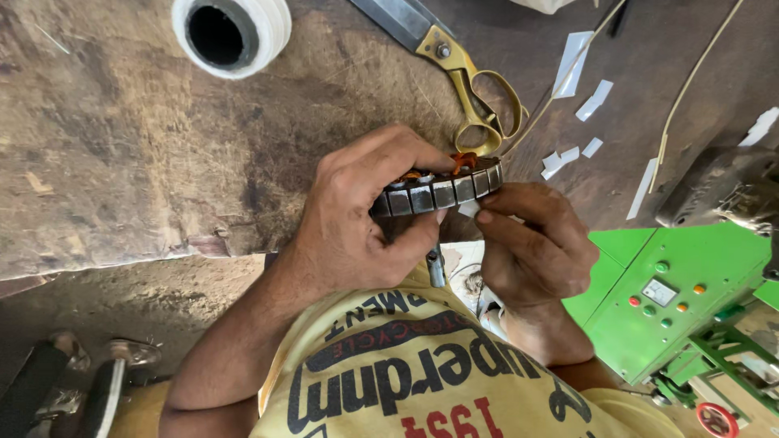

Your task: The person assembles a motor stator by inserting copper wire into slots and securing it with white tape. They use a screwdriver to adjust the components and repeatedly wrap tape around the stator to hold the wires in place.

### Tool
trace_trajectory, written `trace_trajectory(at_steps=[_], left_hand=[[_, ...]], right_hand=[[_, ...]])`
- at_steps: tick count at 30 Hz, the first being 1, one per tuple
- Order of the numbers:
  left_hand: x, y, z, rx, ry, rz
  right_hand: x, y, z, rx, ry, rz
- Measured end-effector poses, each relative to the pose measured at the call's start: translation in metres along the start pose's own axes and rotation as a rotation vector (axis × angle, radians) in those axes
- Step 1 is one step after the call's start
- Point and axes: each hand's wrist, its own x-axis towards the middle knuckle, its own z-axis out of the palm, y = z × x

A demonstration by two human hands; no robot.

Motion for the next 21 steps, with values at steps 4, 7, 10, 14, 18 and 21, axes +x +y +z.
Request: trace_trajectory(at_steps=[4, 7, 10, 14, 18, 21], left_hand=[[0.004, -0.001, -0.002, -0.029, -0.018, 0.009], [0.004, -0.003, -0.003, -0.022, -0.028, 0.004], [0.004, -0.007, -0.002, -0.022, -0.041, 0.003], [0.006, -0.014, 0.002, -0.03, -0.017, 0.061], [0.004, -0.017, 0.002, -0.012, -0.015, 0.094], [0.003, -0.019, 0.004, -0.001, -0.022, 0.069]], right_hand=[[0.002, 0.003, -0.002, 0.084, -0.022, 0.073], [0.009, 0.003, -0.006, 0.093, -0.057, 0.083], [0.016, -0.004, -0.011, -0.005, -0.125, 0.111], [0.022, -0.011, -0.01, -0.108, -0.134, 0.083], [0.026, -0.012, -0.01, -0.142, -0.174, 0.073], [0.029, -0.012, -0.01, -0.146, -0.18, 0.065]])
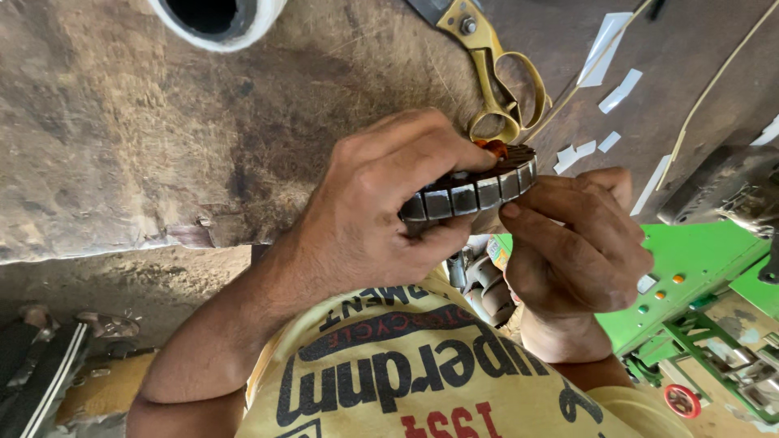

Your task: The person assembles a motor stator by inserting copper wire into slots and securing it with white tape. They use a screwdriver to adjust the components and repeatedly wrap tape around the stator to hold the wires in place.

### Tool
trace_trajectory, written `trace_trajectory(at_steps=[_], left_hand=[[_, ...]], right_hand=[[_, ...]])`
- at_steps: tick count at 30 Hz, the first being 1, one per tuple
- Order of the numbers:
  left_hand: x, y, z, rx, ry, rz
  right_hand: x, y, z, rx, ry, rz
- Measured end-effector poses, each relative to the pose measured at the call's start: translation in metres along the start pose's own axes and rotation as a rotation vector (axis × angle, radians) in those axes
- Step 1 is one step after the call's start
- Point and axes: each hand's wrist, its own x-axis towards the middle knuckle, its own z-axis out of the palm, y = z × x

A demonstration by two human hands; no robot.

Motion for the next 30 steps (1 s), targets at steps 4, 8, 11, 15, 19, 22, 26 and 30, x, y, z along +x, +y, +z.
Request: trace_trajectory(at_steps=[4, 8, 11, 15, 19, 22, 26, 30], left_hand=[[0.0, -0.005, 0.007, 0.046, 0.029, 0.054], [-0.005, -0.005, 0.009, 0.095, 0.02, 0.058], [-0.009, -0.001, 0.008, 0.095, -0.018, 0.014], [-0.008, 0.002, 0.006, 0.097, 0.007, 0.034], [-0.005, 0.005, 0.008, 0.097, 0.004, 0.04], [-0.005, 0.009, 0.008, 0.082, -0.013, 0.026], [-0.005, 0.012, 0.008, 0.095, -0.035, 0.021], [-0.005, 0.016, 0.01, 0.126, -0.032, 0.028]], right_hand=[[0.003, -0.007, -0.004, -0.058, -0.058, 0.017], [0.002, -0.012, -0.011, -0.153, -0.143, 0.017], [-0.001, -0.009, -0.014, -0.139, -0.163, 0.026], [-0.009, 0.003, -0.01, -0.046, -0.113, 0.028], [-0.024, 0.016, 0.005, 0.32, 0.159, 0.188], [-0.04, 0.022, 0.013, 0.465, 0.293, 0.298], [-0.055, 0.027, 0.009, 0.475, 0.25, 0.276], [-0.062, 0.029, 0.005, 0.391, 0.2, 0.268]])
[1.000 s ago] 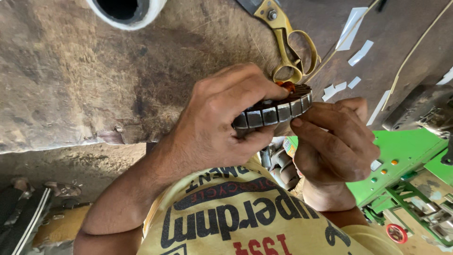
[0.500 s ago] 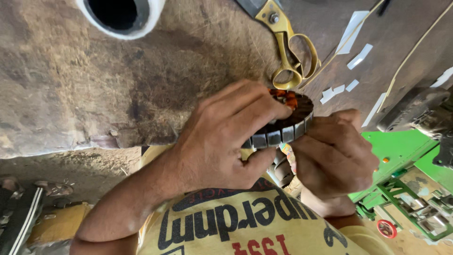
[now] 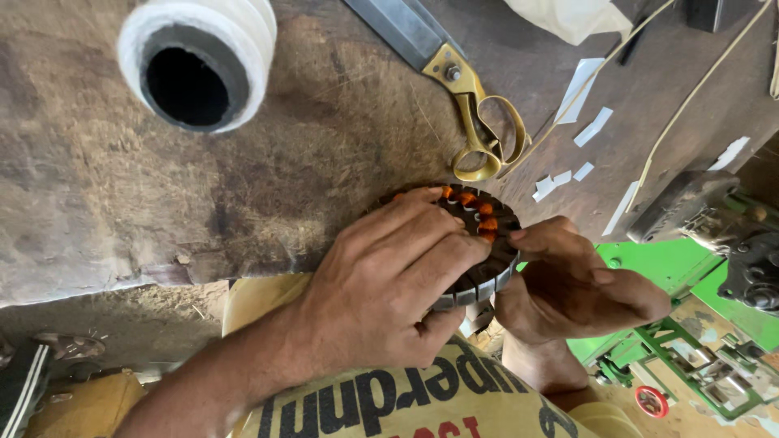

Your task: The person assembles a motor stator by inserting copper wire into slots and securing it with white tape. They use a screwdriver to adjust the components and repeatedly wrap tape around the stator to hold the wires in place.

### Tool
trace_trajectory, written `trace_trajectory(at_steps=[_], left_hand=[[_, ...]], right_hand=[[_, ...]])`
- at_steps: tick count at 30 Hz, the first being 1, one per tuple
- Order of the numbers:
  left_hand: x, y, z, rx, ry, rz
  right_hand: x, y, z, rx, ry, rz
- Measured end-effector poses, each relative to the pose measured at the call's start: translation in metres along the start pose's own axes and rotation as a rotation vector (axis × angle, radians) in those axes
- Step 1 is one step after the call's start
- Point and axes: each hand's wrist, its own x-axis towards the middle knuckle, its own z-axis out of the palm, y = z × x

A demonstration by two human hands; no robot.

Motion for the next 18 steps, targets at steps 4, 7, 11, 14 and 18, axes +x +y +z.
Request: trace_trajectory(at_steps=[4, 7, 11, 14, 18], left_hand=[[-0.004, 0.002, 0.0, -0.006, -0.027, -0.016], [-0.004, 0.0, 0.0, -0.008, -0.023, -0.017], [-0.003, -0.003, -0.002, -0.054, -0.027, -0.007], [-0.004, -0.004, -0.005, -0.056, -0.038, -0.009], [-0.006, -0.005, -0.005, -0.065, -0.029, 0.004]], right_hand=[[-0.003, -0.002, 0.004, -0.013, 0.025, 0.041], [0.002, 0.007, 0.011, 0.027, 0.078, -0.052], [0.016, 0.013, 0.01, 0.076, 0.003, -0.143], [0.019, 0.01, 0.011, 0.039, -0.042, -0.166], [0.008, -0.001, 0.017, -0.097, -0.029, -0.05]])
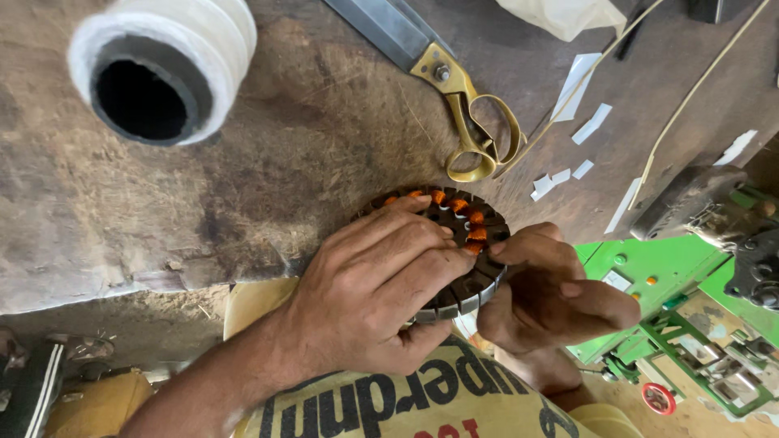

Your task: The person assembles a motor stator by inserting copper wire into slots and securing it with white tape. They use a screwdriver to adjust the components and repeatedly wrap tape around the stator to hold the wires in place.

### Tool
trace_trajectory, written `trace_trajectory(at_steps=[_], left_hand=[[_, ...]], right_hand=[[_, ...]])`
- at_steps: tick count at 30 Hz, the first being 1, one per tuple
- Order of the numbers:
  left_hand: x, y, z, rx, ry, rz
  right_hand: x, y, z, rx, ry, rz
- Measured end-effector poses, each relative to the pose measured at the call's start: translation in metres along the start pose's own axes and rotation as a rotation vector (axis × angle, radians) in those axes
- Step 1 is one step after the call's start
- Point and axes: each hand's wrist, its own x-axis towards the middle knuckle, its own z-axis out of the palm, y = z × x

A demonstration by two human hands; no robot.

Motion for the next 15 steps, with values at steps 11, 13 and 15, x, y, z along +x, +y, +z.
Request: trace_trajectory(at_steps=[11, 13, 15], left_hand=[[-0.004, -0.001, 0.0, 0.014, 0.009, 0.003], [-0.006, -0.003, -0.005, 0.022, -0.005, 0.002], [-0.006, -0.004, -0.004, 0.03, 0.004, 0.018]], right_hand=[[0.004, -0.001, 0.005, 0.045, -0.039, -0.072], [0.003, 0.002, 0.004, 0.123, -0.036, -0.078], [0.001, 0.003, -0.001, 0.224, -0.054, -0.006]])
